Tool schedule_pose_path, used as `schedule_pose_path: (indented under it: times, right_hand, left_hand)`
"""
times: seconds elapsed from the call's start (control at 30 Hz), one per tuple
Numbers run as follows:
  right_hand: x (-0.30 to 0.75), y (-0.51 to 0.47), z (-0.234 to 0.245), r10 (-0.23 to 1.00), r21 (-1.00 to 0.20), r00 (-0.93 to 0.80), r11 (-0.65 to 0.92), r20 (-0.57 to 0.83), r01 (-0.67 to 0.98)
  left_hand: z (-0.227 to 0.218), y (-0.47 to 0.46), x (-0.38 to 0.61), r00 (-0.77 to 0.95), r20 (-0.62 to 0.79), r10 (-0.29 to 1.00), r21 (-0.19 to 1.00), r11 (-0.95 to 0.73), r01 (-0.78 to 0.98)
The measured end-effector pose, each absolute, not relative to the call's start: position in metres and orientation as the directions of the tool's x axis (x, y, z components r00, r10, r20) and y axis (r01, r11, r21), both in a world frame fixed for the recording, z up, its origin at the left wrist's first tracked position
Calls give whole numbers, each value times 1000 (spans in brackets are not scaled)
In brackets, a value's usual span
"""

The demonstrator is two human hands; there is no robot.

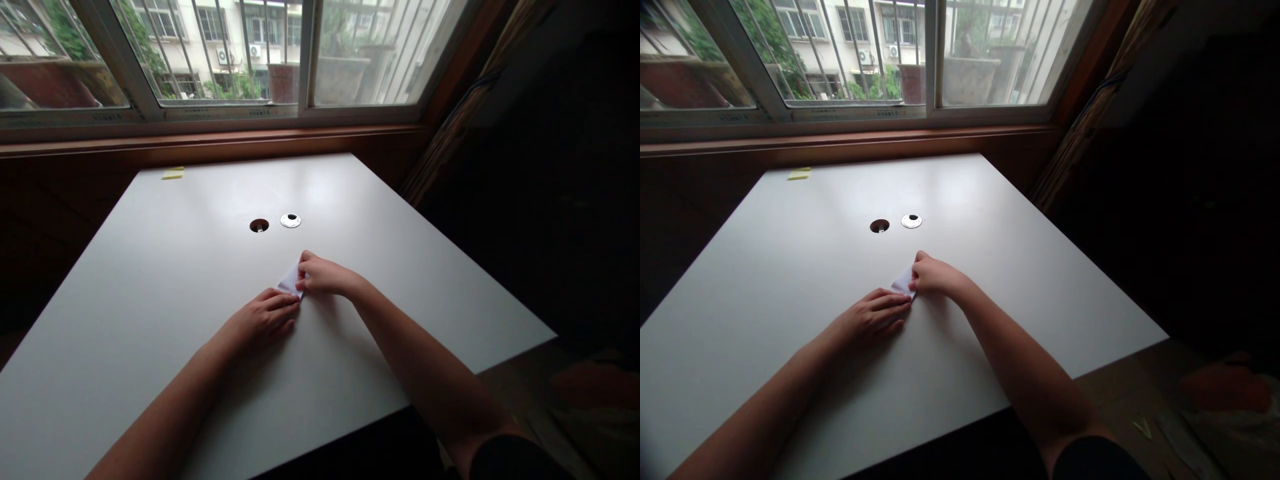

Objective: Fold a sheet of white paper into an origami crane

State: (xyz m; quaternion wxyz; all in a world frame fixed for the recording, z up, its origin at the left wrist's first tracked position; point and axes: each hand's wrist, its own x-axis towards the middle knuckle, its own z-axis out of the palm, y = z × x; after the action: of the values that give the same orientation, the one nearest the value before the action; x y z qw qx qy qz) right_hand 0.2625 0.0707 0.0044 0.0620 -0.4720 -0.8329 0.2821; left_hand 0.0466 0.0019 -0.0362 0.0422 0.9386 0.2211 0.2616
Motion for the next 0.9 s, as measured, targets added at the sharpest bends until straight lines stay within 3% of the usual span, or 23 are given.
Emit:
schedule_pose_path:
  times: [0.2, 0.37, 0.53, 0.73, 0.9]
  right_hand:
    - [259, 77, 4, 811, -499, -539, 377, -230, 780]
    - [260, 79, 2, 817, -517, -538, 376, -206, 769]
    - [269, 75, -5, 850, -584, -519, 374, -96, 721]
    - [287, 57, -23, 896, -803, -436, 317, 79, 505]
    - [291, 50, -28, 891, -778, -424, 379, 161, 501]
  left_hand:
    - [-37, 1, 47, 769, 458, 447, 202, -894, 400]
    - [-37, 1, 48, 767, 457, 450, 187, -892, 412]
    - [-37, -1, 50, 756, 481, 445, 148, -891, 430]
    - [-38, -6, 55, 744, 467, 479, 129, -869, 478]
    - [-36, -9, 56, 736, 454, 502, 140, -856, 498]
